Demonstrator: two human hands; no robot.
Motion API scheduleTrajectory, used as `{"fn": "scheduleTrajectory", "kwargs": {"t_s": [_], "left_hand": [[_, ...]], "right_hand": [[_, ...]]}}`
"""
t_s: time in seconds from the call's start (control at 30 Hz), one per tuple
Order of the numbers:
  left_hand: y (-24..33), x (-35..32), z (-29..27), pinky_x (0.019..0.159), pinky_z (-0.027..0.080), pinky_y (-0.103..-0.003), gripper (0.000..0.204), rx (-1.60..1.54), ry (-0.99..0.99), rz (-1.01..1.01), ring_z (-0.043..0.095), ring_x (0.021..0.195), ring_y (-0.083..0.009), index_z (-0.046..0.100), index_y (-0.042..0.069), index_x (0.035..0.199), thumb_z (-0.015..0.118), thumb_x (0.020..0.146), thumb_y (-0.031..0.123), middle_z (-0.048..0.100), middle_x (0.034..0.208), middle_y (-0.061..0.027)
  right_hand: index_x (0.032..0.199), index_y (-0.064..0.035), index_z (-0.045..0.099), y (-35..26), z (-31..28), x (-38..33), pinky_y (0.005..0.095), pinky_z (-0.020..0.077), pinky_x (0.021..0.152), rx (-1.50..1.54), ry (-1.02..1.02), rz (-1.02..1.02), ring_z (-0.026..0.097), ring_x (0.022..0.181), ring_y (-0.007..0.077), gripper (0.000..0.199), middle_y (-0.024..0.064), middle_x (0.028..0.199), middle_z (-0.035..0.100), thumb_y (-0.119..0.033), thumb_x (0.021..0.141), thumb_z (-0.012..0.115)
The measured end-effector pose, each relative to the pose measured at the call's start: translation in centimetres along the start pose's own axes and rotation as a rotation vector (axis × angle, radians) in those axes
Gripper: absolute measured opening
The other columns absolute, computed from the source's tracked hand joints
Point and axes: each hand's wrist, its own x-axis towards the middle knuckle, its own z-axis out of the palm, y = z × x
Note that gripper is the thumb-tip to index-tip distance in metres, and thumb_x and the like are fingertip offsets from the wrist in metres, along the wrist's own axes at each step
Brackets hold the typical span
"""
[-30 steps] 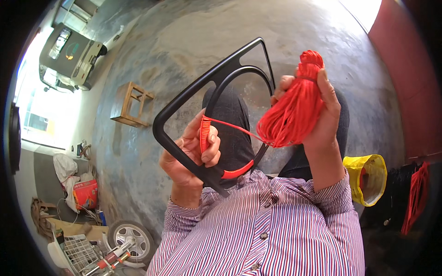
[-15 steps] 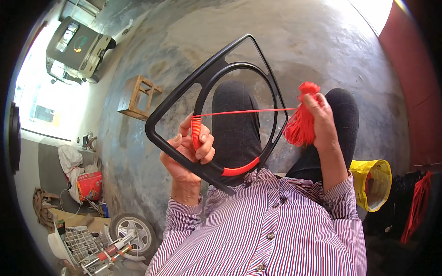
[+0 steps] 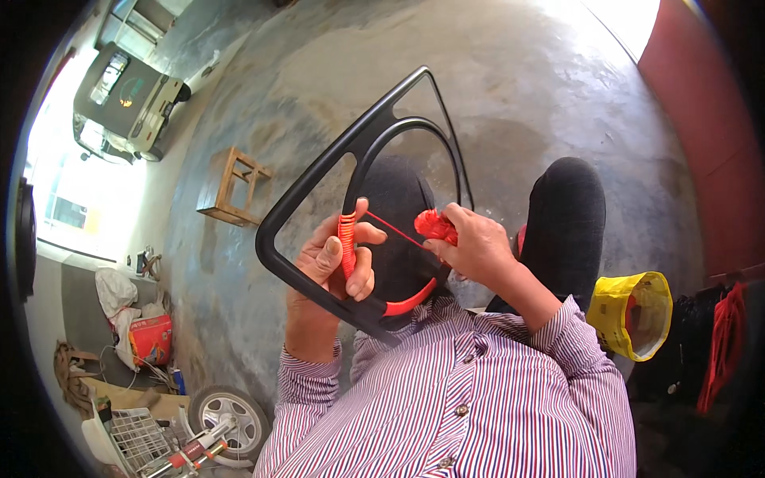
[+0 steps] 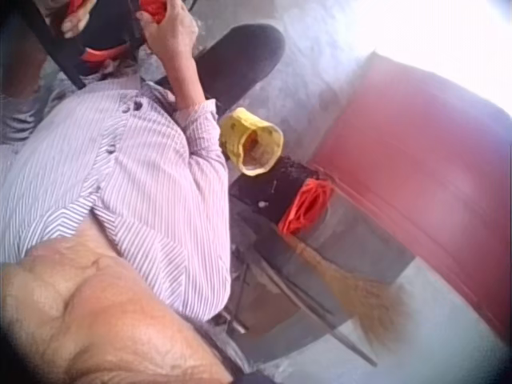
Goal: Wrapping red string around a circular black frame.
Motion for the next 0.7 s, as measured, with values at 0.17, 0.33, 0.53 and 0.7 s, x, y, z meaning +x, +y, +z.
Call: {"fn": "scheduleTrajectory", "kwargs": {"t_s": [0.17,0.33,0.53,0.7], "left_hand": [[-0.7,0.0,2.1,0.054,0.048,-0.029,0.041,0.037,-0.009,0.01,0.057,0.062,-0.0169,0.055,0.006,0.137,0.059,0.098,0.018,0.064,0.11,-0.0235],[-1.4,-0.3,3.5,0.06,0.046,-0.027,0.058,-0.289,-0.201,-0.239,0.059,0.072,-0.0174,0.05,-0.004,0.137,0.051,0.1,0.041,0.064,0.102,-0.0171],[-2.3,0.5,6.0,0.094,0.054,-0.044,0.058,-0.529,-0.023,-0.193,0.064,0.107,-0.0353,0.04,-0.003,0.14,0.038,0.104,0.042,0.059,0.121,-0.0211],[-3.8,-0.2,3.2,0.091,0.054,-0.047,0.059,-0.59,0.073,-0.293,0.063,0.108,-0.0373,0.042,-0.007,0.137,0.046,0.097,0.036,0.056,0.128,-0.0285]], "right_hand": [[0.112,0.0012,0.058,-1.0,-0.8,3.0,0.0321,0.0519,0.081,0.849,0.026,0.028,0.067,0.088,0.0201,0.049,0.0105,0.097,0.068,-0.026,0.08,0.082],[0.113,-0.001,0.059,-5.5,-4.4,4.4,0.0307,0.0537,0.083,1.575,-0.142,-0.148,0.064,0.094,0.0136,0.037,0.0046,0.101,0.066,-0.022,0.088,0.077],[0.098,-0.0022,0.072,-6.5,-5.6,5.2,0.0379,0.0458,0.094,1.37,-0.471,-0.704,0.06,0.108,0.022,0.024,0.0138,0.112,0.067,-0.026,0.092,0.069],[0.114,0.0001,0.067,-6.0,-5.3,4.6,0.0311,0.0499,0.089,1.365,-0.247,-0.378,0.062,0.106,0.019,0.038,0.0106,0.119,0.065,-0.027,0.088,0.075]]}}
